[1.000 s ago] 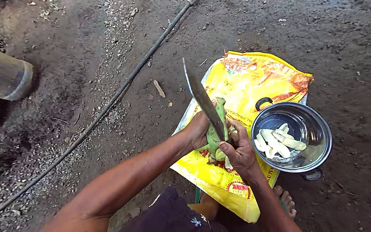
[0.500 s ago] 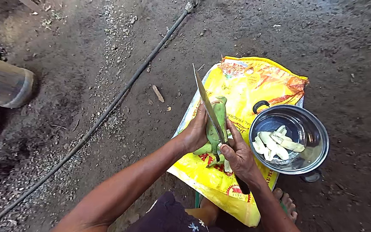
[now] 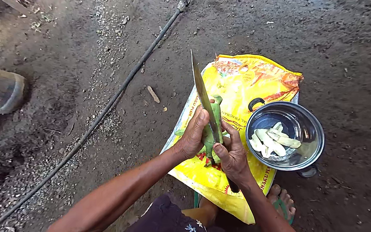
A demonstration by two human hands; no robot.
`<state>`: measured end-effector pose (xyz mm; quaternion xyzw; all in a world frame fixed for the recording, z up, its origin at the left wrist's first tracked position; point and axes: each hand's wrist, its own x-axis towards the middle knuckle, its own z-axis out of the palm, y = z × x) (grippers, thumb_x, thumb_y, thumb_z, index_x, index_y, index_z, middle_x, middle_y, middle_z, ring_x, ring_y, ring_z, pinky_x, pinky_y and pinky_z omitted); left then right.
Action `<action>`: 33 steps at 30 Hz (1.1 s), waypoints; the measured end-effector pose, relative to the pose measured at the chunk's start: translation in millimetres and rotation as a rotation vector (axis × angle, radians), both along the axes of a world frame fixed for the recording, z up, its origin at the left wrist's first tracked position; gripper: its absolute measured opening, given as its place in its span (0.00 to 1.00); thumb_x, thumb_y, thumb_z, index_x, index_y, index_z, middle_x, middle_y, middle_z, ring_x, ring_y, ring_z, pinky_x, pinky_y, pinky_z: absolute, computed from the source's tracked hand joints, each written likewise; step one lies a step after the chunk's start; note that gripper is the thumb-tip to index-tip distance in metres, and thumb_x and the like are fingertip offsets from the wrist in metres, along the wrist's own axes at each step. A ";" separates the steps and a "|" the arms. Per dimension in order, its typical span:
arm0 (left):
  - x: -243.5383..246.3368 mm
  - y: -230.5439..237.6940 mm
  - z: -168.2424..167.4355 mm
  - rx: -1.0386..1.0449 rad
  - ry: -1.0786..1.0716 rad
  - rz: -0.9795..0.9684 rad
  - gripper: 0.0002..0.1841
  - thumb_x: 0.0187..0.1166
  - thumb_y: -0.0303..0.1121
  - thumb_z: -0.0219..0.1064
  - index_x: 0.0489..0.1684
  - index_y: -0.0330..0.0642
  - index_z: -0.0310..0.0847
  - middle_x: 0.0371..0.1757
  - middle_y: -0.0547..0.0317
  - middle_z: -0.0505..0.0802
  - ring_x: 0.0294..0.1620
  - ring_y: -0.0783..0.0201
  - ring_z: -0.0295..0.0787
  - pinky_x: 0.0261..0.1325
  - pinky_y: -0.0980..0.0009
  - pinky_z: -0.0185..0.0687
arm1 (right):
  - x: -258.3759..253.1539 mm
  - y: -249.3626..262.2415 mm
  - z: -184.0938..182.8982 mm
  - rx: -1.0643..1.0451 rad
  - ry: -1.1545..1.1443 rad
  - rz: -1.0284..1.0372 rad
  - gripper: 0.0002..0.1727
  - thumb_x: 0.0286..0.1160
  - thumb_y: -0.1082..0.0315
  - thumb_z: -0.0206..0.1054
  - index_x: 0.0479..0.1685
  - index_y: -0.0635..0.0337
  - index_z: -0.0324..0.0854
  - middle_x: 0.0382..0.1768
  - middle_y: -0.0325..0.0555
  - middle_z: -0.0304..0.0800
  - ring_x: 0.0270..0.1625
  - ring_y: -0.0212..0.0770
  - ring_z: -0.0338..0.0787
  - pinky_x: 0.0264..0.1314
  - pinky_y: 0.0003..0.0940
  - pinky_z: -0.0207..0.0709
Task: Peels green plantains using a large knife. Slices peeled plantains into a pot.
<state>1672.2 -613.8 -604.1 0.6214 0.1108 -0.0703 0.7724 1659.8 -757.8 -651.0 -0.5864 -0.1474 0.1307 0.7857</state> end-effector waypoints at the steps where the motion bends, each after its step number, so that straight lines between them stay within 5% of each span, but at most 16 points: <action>1: 0.2 -1.1 -0.2 0.020 -0.010 0.020 0.60 0.51 0.88 0.59 0.81 0.52 0.57 0.53 0.68 0.88 0.51 0.72 0.88 0.54 0.70 0.88 | 0.1 -0.1 1.2 0.003 0.010 0.006 0.41 0.79 0.52 0.67 0.82 0.74 0.60 0.32 0.29 0.88 0.32 0.15 0.83 0.38 0.15 0.81; 11: -0.7 -7.9 -5.4 0.116 -0.065 0.151 0.55 0.55 0.88 0.55 0.73 0.49 0.69 0.40 0.70 0.89 0.37 0.75 0.88 0.41 0.76 0.87 | -4.7 6.1 -0.6 0.020 0.020 -0.017 0.38 0.80 0.53 0.67 0.79 0.73 0.62 0.29 0.28 0.85 0.30 0.14 0.80 0.36 0.13 0.77; 22: 0.1 -4.6 -6.1 0.156 -0.105 0.146 0.51 0.55 0.89 0.51 0.64 0.55 0.76 0.41 0.74 0.91 0.39 0.78 0.89 0.40 0.77 0.87 | -2.2 7.8 -6.1 -0.063 -0.116 -0.076 0.34 0.79 0.55 0.68 0.75 0.72 0.67 0.32 0.33 0.88 0.33 0.16 0.84 0.41 0.15 0.82; 28: -0.8 -3.9 -9.1 0.169 -0.088 0.130 0.51 0.57 0.89 0.48 0.66 0.54 0.76 0.41 0.72 0.91 0.39 0.77 0.89 0.39 0.76 0.87 | -1.8 6.7 -8.8 -0.154 -0.154 -0.076 0.40 0.79 0.54 0.68 0.85 0.72 0.62 0.32 0.38 0.89 0.32 0.17 0.83 0.39 0.16 0.80; 33: -6.4 0.3 -11.2 0.209 -0.040 0.144 0.50 0.59 0.88 0.46 0.64 0.54 0.75 0.42 0.74 0.92 0.40 0.77 0.90 0.41 0.76 0.89 | -2.3 8.9 -17.7 -0.182 -0.191 -0.098 0.36 0.78 0.55 0.68 0.80 0.70 0.69 0.30 0.38 0.87 0.28 0.17 0.80 0.36 0.16 0.79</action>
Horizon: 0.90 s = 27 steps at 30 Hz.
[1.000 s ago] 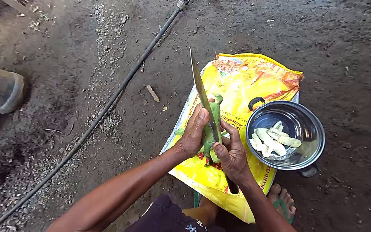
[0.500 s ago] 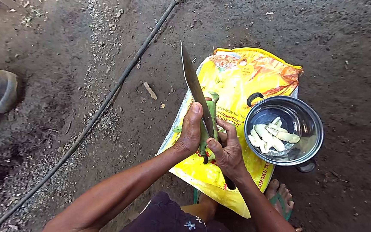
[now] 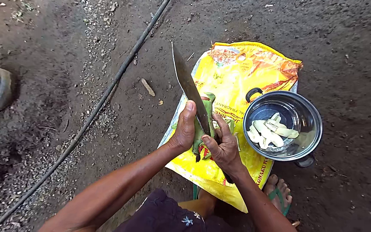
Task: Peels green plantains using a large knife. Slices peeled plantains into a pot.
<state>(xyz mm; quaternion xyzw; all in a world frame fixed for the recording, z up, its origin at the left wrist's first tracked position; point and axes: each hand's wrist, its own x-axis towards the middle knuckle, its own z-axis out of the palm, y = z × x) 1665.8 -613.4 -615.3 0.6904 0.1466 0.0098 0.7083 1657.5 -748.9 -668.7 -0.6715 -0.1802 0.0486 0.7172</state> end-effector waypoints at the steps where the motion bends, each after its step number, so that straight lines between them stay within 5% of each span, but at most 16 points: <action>1: -1.6 1.5 0.2 0.009 0.022 -0.007 0.50 0.61 0.88 0.46 0.65 0.53 0.75 0.43 0.74 0.92 0.42 0.77 0.90 0.43 0.75 0.89 | 0.9 -0.4 -2.6 -0.021 -0.016 -0.004 0.34 0.79 0.55 0.68 0.79 0.69 0.71 0.28 0.38 0.86 0.27 0.19 0.79 0.34 0.17 0.78; 17: -2.2 20.3 0.7 0.072 0.192 -0.119 0.49 0.70 0.83 0.34 0.66 0.50 0.75 0.39 0.70 0.93 0.36 0.77 0.91 0.37 0.75 0.89 | -2.7 -1.3 -6.6 -0.123 0.017 0.026 0.33 0.82 0.55 0.65 0.81 0.66 0.72 0.35 0.42 0.90 0.30 0.20 0.81 0.37 0.18 0.78; 23: 0.6 29.8 -8.3 0.222 0.120 -0.178 0.42 0.84 0.68 0.30 0.65 0.39 0.76 0.44 0.69 0.91 0.46 0.80 0.89 0.52 0.77 0.87 | -3.6 -4.4 -8.0 -0.212 0.054 0.056 0.32 0.83 0.52 0.63 0.81 0.62 0.74 0.36 0.41 0.91 0.31 0.22 0.82 0.38 0.20 0.79; 25: 2.7 31.8 -4.2 0.235 0.165 -0.214 0.37 0.88 0.61 0.28 0.62 0.42 0.77 0.42 0.69 0.91 0.43 0.80 0.88 0.50 0.77 0.87 | -3.0 -5.5 -8.6 -0.255 0.063 0.057 0.32 0.84 0.51 0.61 0.82 0.60 0.73 0.37 0.42 0.91 0.32 0.23 0.83 0.38 0.22 0.79; 27: 4.7 37.0 1.5 0.176 0.275 -0.270 0.33 0.90 0.59 0.30 0.53 0.44 0.78 0.32 0.64 0.90 0.28 0.74 0.87 0.34 0.75 0.88 | 1.9 -10.6 -11.8 -0.345 0.037 0.028 0.31 0.83 0.51 0.63 0.82 0.57 0.75 0.37 0.45 0.93 0.31 0.30 0.85 0.37 0.31 0.81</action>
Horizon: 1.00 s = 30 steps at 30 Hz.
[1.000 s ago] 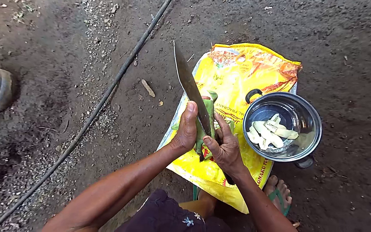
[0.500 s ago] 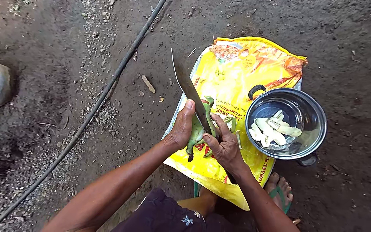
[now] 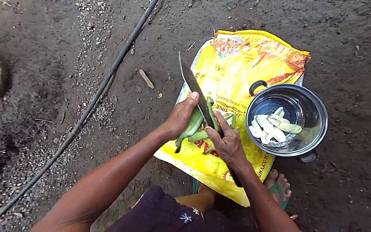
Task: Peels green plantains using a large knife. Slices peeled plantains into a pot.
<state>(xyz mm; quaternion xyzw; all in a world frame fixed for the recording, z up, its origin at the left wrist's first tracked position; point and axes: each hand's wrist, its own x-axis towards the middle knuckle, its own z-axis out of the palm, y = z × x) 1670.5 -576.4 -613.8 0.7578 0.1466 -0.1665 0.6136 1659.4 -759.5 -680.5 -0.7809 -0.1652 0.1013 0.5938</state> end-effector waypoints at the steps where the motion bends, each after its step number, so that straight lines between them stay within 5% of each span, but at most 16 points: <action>1: 0.1 5.5 0.1 -0.044 0.077 -0.032 0.32 0.91 0.58 0.33 0.51 0.43 0.78 0.28 0.59 0.89 0.23 0.68 0.86 0.27 0.72 0.87 | 5.6 -5.9 -3.2 -0.040 0.009 0.002 0.30 0.82 0.51 0.64 0.82 0.54 0.76 0.36 0.46 0.93 0.30 0.33 0.85 0.36 0.35 0.81; 4: -5.9 18.0 -13.5 -0.091 0.245 -0.037 0.32 0.92 0.57 0.33 0.64 0.41 0.76 0.30 0.56 0.88 0.22 0.65 0.86 0.25 0.72 0.84 | 19.8 -23.5 -12.9 -0.002 0.275 0.019 0.30 0.85 0.52 0.62 0.85 0.48 0.72 0.24 0.36 0.80 0.22 0.27 0.72 0.29 0.28 0.70; 7: -7.3 21.4 -22.9 -0.190 0.394 0.184 0.30 0.93 0.58 0.32 0.55 0.46 0.76 0.31 0.58 0.89 0.23 0.69 0.86 0.26 0.76 0.83 | 25.7 -27.8 -22.3 0.190 0.575 0.018 0.28 0.90 0.57 0.53 0.88 0.52 0.65 0.15 0.30 0.62 0.14 0.27 0.61 0.19 0.25 0.61; 12: -3.4 17.3 -27.3 -0.361 0.435 0.464 0.24 0.94 0.53 0.39 0.57 0.47 0.76 0.36 0.56 0.90 0.29 0.65 0.89 0.32 0.73 0.85 | 24.1 -27.6 -32.9 0.137 0.781 0.073 0.38 0.91 0.55 0.54 0.95 0.57 0.43 0.18 0.32 0.60 0.15 0.29 0.61 0.19 0.26 0.61; 16: -0.8 8.2 -27.3 -0.444 0.407 0.509 0.24 0.93 0.55 0.41 0.58 0.48 0.77 0.38 0.56 0.90 0.32 0.65 0.90 0.34 0.72 0.87 | 20.6 -22.3 -21.4 0.195 0.717 0.107 0.39 0.91 0.56 0.52 0.97 0.54 0.37 0.18 0.31 0.60 0.15 0.29 0.62 0.18 0.26 0.61; 21: 10.0 -6.6 -17.5 -0.554 0.316 0.620 0.23 0.94 0.51 0.39 0.54 0.46 0.77 0.39 0.56 0.90 0.40 0.63 0.91 0.45 0.65 0.89 | 9.1 -11.2 4.8 0.250 0.500 0.274 0.41 0.83 0.51 0.55 0.93 0.61 0.50 0.22 0.29 0.68 0.20 0.25 0.66 0.24 0.26 0.66; 25: 12.6 -14.7 -6.2 -0.584 0.225 0.634 0.22 0.95 0.49 0.37 0.58 0.46 0.74 0.42 0.56 0.90 0.42 0.64 0.91 0.48 0.66 0.89 | -9.3 3.3 17.3 0.202 0.255 0.199 0.43 0.82 0.47 0.59 0.89 0.70 0.57 0.25 0.36 0.80 0.24 0.23 0.74 0.30 0.22 0.74; 30: 14.3 -19.8 2.2 -0.542 0.229 0.616 0.25 0.93 0.56 0.38 0.50 0.49 0.76 0.33 0.61 0.87 0.32 0.69 0.87 0.37 0.72 0.87 | -16.0 8.2 15.8 0.156 0.114 0.159 0.44 0.80 0.46 0.62 0.87 0.71 0.60 0.24 0.38 0.81 0.23 0.24 0.76 0.29 0.22 0.75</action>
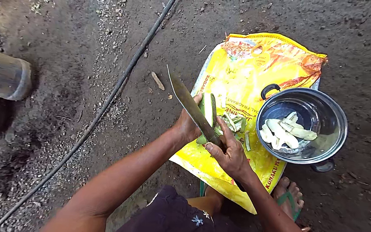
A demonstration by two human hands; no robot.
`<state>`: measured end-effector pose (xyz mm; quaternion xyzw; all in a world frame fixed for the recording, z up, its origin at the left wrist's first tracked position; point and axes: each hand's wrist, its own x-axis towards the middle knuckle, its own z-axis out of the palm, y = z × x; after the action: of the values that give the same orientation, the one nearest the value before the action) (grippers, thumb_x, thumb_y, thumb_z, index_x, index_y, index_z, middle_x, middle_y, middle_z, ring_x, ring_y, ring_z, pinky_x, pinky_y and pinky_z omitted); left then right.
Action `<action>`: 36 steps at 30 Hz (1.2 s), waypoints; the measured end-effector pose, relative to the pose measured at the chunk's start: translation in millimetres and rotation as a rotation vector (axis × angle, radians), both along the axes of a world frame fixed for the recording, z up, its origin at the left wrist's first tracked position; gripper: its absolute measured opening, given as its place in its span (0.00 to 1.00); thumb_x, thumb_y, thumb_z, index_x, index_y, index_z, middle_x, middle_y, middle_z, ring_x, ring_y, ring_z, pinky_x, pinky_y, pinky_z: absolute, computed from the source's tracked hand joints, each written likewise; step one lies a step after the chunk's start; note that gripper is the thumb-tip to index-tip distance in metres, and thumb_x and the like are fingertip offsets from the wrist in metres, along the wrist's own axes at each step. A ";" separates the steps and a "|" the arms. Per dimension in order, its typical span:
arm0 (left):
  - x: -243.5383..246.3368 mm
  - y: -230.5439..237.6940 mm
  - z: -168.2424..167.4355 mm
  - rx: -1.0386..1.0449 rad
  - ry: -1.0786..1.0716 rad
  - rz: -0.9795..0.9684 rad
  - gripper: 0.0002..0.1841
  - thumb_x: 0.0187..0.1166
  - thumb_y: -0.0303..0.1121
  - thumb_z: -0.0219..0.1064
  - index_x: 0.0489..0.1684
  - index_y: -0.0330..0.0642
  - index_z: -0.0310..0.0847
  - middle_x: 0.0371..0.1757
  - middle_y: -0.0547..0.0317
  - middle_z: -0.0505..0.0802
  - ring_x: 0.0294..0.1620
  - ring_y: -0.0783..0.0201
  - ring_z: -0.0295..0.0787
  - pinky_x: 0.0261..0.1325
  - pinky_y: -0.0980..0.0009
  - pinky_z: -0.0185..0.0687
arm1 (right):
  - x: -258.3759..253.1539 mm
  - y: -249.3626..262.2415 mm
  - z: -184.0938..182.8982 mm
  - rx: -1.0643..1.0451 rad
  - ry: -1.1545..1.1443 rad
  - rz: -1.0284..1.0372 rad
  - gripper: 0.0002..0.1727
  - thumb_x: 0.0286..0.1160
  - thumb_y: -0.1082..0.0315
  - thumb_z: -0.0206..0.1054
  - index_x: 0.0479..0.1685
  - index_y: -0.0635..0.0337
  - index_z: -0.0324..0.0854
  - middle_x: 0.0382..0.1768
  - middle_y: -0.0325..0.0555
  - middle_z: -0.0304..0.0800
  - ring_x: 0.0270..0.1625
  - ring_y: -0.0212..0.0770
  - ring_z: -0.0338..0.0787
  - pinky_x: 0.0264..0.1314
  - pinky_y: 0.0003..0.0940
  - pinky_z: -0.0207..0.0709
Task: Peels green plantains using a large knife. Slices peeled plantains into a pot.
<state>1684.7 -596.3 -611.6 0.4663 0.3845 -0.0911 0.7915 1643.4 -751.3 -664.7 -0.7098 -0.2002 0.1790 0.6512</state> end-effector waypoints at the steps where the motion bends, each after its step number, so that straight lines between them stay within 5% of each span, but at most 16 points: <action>1: 0.4 -0.6 1.4 0.015 -0.005 -0.024 0.24 0.93 0.56 0.39 0.50 0.50 0.76 0.33 0.62 0.87 0.32 0.70 0.87 0.37 0.73 0.86 | 0.6 -0.5 -0.4 -0.003 -0.007 0.003 0.44 0.81 0.46 0.63 0.88 0.70 0.60 0.24 0.37 0.80 0.23 0.24 0.75 0.29 0.22 0.75; 5: 1.5 -2.4 3.0 0.048 -0.003 -0.049 0.19 0.92 0.53 0.46 0.52 0.50 0.75 0.34 0.63 0.86 0.33 0.72 0.87 0.37 0.75 0.87 | 3.2 -1.3 -2.1 0.028 0.007 0.022 0.43 0.82 0.47 0.63 0.88 0.69 0.58 0.25 0.36 0.81 0.25 0.21 0.75 0.30 0.19 0.74; 17: 0.7 -10.5 -1.5 0.143 -0.013 0.040 0.20 0.93 0.52 0.45 0.57 0.48 0.75 0.39 0.61 0.87 0.39 0.70 0.87 0.44 0.72 0.85 | 5.2 -1.7 -7.9 0.093 0.102 0.066 0.47 0.80 0.46 0.63 0.91 0.68 0.52 0.25 0.33 0.80 0.24 0.17 0.73 0.31 0.15 0.72; 27: -0.2 -9.4 -2.9 0.179 0.006 0.004 0.20 0.93 0.53 0.45 0.58 0.48 0.74 0.39 0.60 0.86 0.40 0.69 0.87 0.44 0.71 0.86 | 3.2 1.6 -14.5 0.153 0.096 0.016 0.42 0.81 0.49 0.65 0.87 0.69 0.60 0.26 0.32 0.82 0.25 0.17 0.76 0.32 0.15 0.75; 32: -2.0 -14.3 -5.9 0.231 -0.123 0.057 0.20 0.94 0.50 0.44 0.71 0.49 0.67 0.45 0.59 0.87 0.45 0.67 0.88 0.50 0.68 0.87 | 0.8 6.2 -12.8 0.240 0.188 -0.042 0.41 0.80 0.52 0.65 0.87 0.68 0.60 0.22 0.27 0.78 0.21 0.15 0.70 0.26 0.14 0.68; 34: -2.6 -15.2 -7.6 0.235 -0.169 0.062 0.19 0.94 0.49 0.43 0.69 0.48 0.69 0.45 0.60 0.87 0.46 0.69 0.88 0.51 0.69 0.86 | 2.9 4.5 -14.4 0.209 0.126 -0.047 0.40 0.79 0.52 0.67 0.86 0.69 0.62 0.26 0.30 0.83 0.25 0.16 0.75 0.31 0.14 0.74; 36: -1.6 -14.1 -8.8 0.244 -0.173 0.039 0.18 0.94 0.48 0.43 0.56 0.48 0.74 0.39 0.63 0.86 0.39 0.72 0.87 0.45 0.73 0.86 | 7.5 0.6 -16.8 0.163 0.046 -0.029 0.40 0.78 0.52 0.69 0.84 0.70 0.66 0.27 0.31 0.83 0.26 0.16 0.77 0.33 0.14 0.75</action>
<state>1683.1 -610.4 -620.4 0.5576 0.3322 0.0123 0.7607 1650.9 -750.7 -681.5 -0.6530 -0.1887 0.1689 0.7138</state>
